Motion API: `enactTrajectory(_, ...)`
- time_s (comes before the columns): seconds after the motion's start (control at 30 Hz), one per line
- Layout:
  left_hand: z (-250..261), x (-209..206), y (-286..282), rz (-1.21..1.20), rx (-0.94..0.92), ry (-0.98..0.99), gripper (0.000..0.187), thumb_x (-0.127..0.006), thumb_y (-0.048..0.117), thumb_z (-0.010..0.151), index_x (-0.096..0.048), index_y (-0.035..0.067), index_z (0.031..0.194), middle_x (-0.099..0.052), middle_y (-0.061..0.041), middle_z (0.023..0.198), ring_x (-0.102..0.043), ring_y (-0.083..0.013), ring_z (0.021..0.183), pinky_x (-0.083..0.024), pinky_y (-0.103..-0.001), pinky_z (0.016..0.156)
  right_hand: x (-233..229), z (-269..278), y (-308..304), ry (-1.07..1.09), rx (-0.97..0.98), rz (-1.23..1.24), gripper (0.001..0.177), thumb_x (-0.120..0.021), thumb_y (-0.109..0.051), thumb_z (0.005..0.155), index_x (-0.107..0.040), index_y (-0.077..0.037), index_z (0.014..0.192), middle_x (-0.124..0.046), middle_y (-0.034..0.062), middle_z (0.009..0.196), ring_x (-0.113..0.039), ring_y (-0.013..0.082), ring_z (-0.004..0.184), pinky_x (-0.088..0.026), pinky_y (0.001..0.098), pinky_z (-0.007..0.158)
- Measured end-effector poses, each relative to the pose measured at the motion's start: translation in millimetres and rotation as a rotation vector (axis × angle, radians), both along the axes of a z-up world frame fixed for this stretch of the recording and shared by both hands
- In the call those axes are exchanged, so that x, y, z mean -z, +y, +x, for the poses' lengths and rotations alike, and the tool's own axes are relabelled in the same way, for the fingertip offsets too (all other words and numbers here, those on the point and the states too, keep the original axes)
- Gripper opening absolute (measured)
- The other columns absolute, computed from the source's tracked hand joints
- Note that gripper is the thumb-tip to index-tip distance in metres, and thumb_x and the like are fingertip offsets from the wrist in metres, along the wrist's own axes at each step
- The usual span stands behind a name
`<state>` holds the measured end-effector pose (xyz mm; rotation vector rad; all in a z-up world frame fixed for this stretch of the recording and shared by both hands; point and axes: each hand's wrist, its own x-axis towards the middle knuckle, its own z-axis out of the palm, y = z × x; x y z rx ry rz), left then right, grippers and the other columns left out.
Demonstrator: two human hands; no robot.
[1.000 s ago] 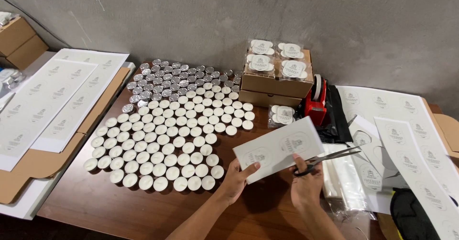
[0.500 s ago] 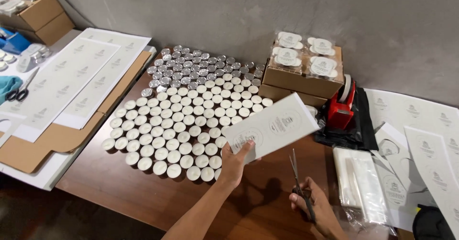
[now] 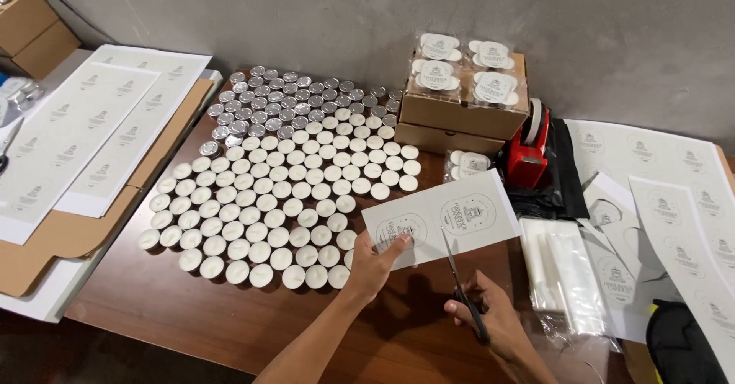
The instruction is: Cutting individual circular labels from a printed sheet using scissors at a workspace.
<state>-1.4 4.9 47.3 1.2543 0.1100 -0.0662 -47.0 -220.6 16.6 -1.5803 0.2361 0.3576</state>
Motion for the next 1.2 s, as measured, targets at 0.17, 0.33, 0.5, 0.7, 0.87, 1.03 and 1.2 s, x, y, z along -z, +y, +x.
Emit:
enactTrajectory(0.17, -1, 3, 0, -0.075, -0.008, -0.024, 0.021, -0.071, 0.013, 0.090, -0.072, -0.001, 0.105, -0.076, -0.014, 0.099, -0.072, -0.0284, 0.089, -0.068, -0.041, 0.061, 0, 0, 2, -0.004, -0.028, -0.015, 0.036, -0.088, -0.007, 0.075, -0.053, -0.003, 0.081, -0.059, 0.0139, 0.079, -0.058, 0.0264, 0.065, -0.050, 0.0380, 0.060)
enactTrajectory(0.33, 0, 11, -1, -0.004, -0.003, -0.014, 0.023, -0.073, 0.020, 0.089, -0.072, 0.004, 0.107, -0.077, -0.010, 0.099, -0.072, -0.0232, 0.091, -0.069, -0.042, 0.071, 6, 2, 0, -0.052, -0.096, -0.050, 0.039, -0.089, -0.012, 0.078, -0.051, -0.006, 0.081, -0.061, 0.0110, 0.073, -0.060, 0.0229, 0.060, -0.046, 0.0361, 0.060)
enactTrajectory(0.5, 0, 8, -1, -0.053, 0.005, -0.049, 0.022, -0.072, 0.015, 0.090, -0.071, 0.001, 0.106, -0.076, -0.012, 0.098, -0.072, -0.0259, 0.087, -0.068, -0.040, 0.061, 10, 1, -1, -0.054, -0.086, -0.029, 0.038, -0.088, -0.016, 0.077, -0.053, -0.005, 0.082, -0.061, 0.0114, 0.073, -0.061, 0.0233, 0.060, -0.049, 0.0355, 0.059)
enactTrajectory(0.7, 1, 9, 0, -0.054, 0.018, -0.051, 0.022, -0.072, 0.016, 0.091, -0.070, 0.001, 0.107, -0.076, -0.013, 0.099, -0.072, -0.0265, 0.086, -0.068, -0.039, 0.061, 8, 2, -1, -0.047, -0.099, -0.030, 0.038, -0.087, -0.018, 0.079, -0.051, -0.007, 0.086, -0.059, 0.0104, 0.075, -0.061, 0.0232, 0.061, -0.050, 0.0353, 0.060)
enactTrajectory(0.87, -2, 5, -1, -0.044, 0.022, -0.040, 0.022, -0.071, 0.016, 0.091, -0.071, 0.000, 0.107, -0.076, -0.012, 0.099, -0.072, -0.0261, 0.086, -0.067, -0.038, 0.061, 7, 0, 1, -0.084, -0.113, -0.009, 0.040, -0.089, -0.020, 0.077, -0.051, -0.006, 0.083, -0.059, 0.0110, 0.070, -0.059, 0.0227, 0.059, -0.047, 0.0356, 0.057)
enactTrajectory(1.03, -1, 8, -1, -0.064, 0.023, -0.091, 0.020, -0.070, 0.015, 0.093, -0.070, 0.001, 0.107, -0.075, -0.013, 0.098, -0.072, -0.0258, 0.084, -0.067, -0.038, 0.060, 2, 0, 3, -0.022, -0.092, -0.044, 0.037, -0.087, -0.015, 0.079, -0.052, -0.006, 0.085, -0.059, 0.0109, 0.075, -0.058, 0.0222, 0.063, -0.047, 0.0355, 0.060)
enactTrajectory(1.2, 0, 11, 1, -0.066, 0.025, -0.125, 0.019, -0.070, 0.014, 0.093, -0.070, 0.001, 0.105, -0.075, -0.013, 0.097, -0.070, -0.0260, 0.076, -0.065, -0.037, 0.058, 4, 0, 1, -0.049, -0.101, -0.048, 0.038, -0.087, -0.020, 0.078, -0.053, -0.006, 0.086, -0.060, 0.0105, 0.071, -0.060, 0.0218, 0.060, -0.045, 0.0344, 0.058)
